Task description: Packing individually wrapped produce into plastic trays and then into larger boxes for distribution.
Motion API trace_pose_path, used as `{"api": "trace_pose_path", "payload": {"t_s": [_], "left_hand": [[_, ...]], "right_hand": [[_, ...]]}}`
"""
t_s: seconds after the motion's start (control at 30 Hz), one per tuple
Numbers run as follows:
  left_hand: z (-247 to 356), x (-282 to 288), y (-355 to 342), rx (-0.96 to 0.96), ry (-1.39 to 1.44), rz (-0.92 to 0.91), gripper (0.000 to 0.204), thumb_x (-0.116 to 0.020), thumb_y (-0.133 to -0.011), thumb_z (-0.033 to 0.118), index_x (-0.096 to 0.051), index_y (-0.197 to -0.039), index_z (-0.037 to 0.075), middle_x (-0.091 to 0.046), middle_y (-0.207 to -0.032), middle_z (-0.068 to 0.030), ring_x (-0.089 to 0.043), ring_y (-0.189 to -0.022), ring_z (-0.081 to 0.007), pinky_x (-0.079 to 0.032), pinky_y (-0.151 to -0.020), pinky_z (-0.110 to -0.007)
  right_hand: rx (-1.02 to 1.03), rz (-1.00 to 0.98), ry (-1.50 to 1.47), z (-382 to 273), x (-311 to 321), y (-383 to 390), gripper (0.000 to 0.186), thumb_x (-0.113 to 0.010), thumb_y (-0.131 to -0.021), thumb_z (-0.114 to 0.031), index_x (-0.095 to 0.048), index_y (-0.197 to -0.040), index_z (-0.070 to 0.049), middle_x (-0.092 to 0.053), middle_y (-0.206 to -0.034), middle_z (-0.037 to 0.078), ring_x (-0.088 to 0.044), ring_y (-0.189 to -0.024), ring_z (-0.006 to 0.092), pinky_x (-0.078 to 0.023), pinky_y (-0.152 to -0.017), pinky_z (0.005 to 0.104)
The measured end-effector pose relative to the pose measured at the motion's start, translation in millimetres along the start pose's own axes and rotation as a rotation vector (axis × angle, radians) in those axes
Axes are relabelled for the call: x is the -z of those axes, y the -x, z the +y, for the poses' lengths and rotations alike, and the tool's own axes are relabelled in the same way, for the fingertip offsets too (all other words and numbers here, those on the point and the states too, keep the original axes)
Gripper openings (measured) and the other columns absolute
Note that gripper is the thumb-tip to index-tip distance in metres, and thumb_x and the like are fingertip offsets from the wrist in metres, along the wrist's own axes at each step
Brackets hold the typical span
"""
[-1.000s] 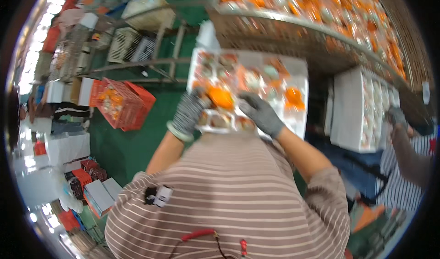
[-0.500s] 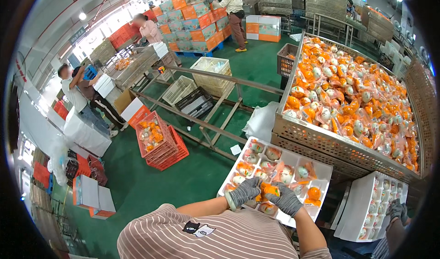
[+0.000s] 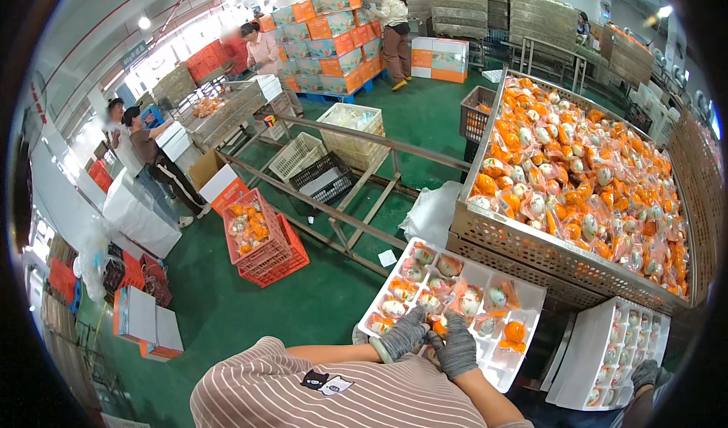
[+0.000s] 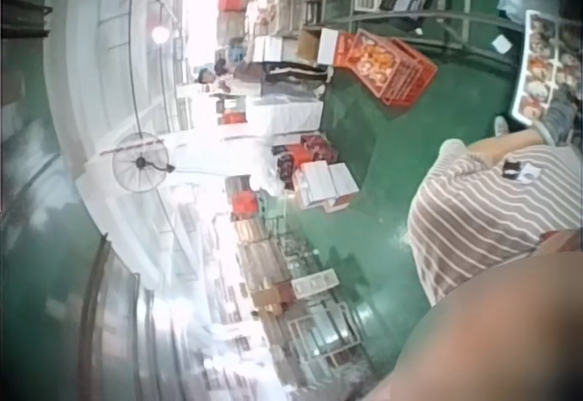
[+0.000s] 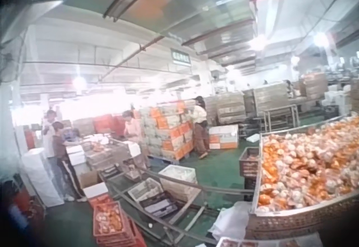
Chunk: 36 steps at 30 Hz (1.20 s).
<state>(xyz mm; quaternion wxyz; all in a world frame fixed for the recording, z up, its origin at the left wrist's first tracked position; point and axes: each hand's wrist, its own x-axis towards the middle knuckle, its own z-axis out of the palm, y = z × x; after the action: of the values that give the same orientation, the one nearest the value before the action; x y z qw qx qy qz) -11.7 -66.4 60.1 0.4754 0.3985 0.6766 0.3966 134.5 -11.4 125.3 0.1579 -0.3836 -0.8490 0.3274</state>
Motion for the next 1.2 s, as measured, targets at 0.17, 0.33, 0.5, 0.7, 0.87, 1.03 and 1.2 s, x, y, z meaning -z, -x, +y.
{"api": "trace_pose_path", "payload": {"t_s": [0.17,0.33,0.5,0.7,0.87,1.03,1.2], "left_hand": [[8.3,1.9,2.5,-0.071,0.12,-0.102,0.032,-0.053,-0.086,0.015,-0.048,-0.114,0.0,-0.058,-0.096,-0.0144,-0.057,-0.085,-0.0237,-0.047,-0.078,-0.033],[22.8,10.1,11.9,-0.229,-0.263,-0.013,0.026,-0.061,-0.081,0.021,-0.055,-0.099,0.003,-0.06,-0.086,-0.0152,-0.059,-0.081,-0.0297,-0.047,-0.073,-0.036],[39.9,16.2,22.9,-0.288,-0.364,0.09,0.023,-0.061,-0.079,0.02,-0.056,-0.096,0.005,-0.059,-0.087,-0.0168,-0.059,-0.083,-0.0337,-0.047,-0.071,-0.04],[19.4,7.7,12.7,-0.384,-0.409,0.165,0.026,-0.06,-0.082,0.026,-0.058,-0.097,0.005,-0.059,-0.087,-0.0172,-0.06,-0.081,-0.0333,-0.049,-0.071,-0.04],[36.1,18.4,16.8,-0.111,-0.479,-0.182,0.037,-0.057,-0.084,0.029,-0.055,-0.112,0.005,-0.06,-0.099,-0.0181,-0.06,-0.09,-0.0314,-0.047,-0.079,-0.039],[39.9,17.0,21.0,-0.12,-0.434,-0.181,0.039,-0.057,-0.083,0.028,-0.052,-0.113,0.004,-0.06,-0.097,-0.0176,-0.059,-0.09,-0.0297,-0.047,-0.078,-0.037],[29.3,15.9,17.8,-0.201,-0.441,-0.15,0.03,-0.055,-0.084,0.029,-0.054,-0.103,0.006,-0.06,-0.089,-0.0182,-0.059,-0.082,-0.033,-0.048,-0.073,-0.04]], "right_hand": [[-0.203,-0.117,-0.274,10.5,4.7,6.5,0.056,-0.07,-0.076,-0.024,-0.045,-0.121,-0.001,-0.058,-0.107,0.022,-0.059,-0.097,0.031,-0.048,-0.082,0.0361],[-0.215,-0.138,-0.329,28.6,-6.6,18.7,0.057,-0.071,-0.076,-0.026,-0.045,-0.119,-0.001,-0.061,-0.102,0.018,-0.061,-0.092,0.0234,-0.048,-0.079,0.0314],[-0.152,-0.005,-0.407,37.6,-24.3,17.9,0.057,-0.073,-0.074,-0.024,-0.047,-0.118,0.001,-0.06,-0.102,0.019,-0.061,-0.09,0.0223,-0.048,-0.079,0.0311],[-0.15,0.084,-0.469,38.1,-26.0,9.5,0.053,-0.073,-0.073,-0.018,-0.048,-0.115,0.001,-0.06,-0.102,0.015,-0.061,-0.091,0.0199,-0.049,-0.077,0.0304],[-0.257,-0.069,-0.41,26.5,-8.1,18.2,0.054,-0.072,-0.074,-0.021,-0.048,-0.116,0.002,-0.06,-0.105,0.017,-0.06,-0.094,0.0208,-0.048,-0.082,0.0311],[-0.221,-0.051,-0.407,59.3,-31.8,25.8,0.058,-0.074,-0.072,-0.029,-0.049,-0.116,-0.001,-0.062,-0.097,0.016,-0.062,-0.088,0.0203,-0.049,-0.077,0.0308],[-0.232,-0.085,-0.323,57.9,-30.6,24.1,0.061,-0.074,-0.072,-0.034,-0.047,-0.119,-0.004,-0.064,-0.095,0.014,-0.063,-0.085,0.0195,-0.05,-0.075,0.0307]]}}
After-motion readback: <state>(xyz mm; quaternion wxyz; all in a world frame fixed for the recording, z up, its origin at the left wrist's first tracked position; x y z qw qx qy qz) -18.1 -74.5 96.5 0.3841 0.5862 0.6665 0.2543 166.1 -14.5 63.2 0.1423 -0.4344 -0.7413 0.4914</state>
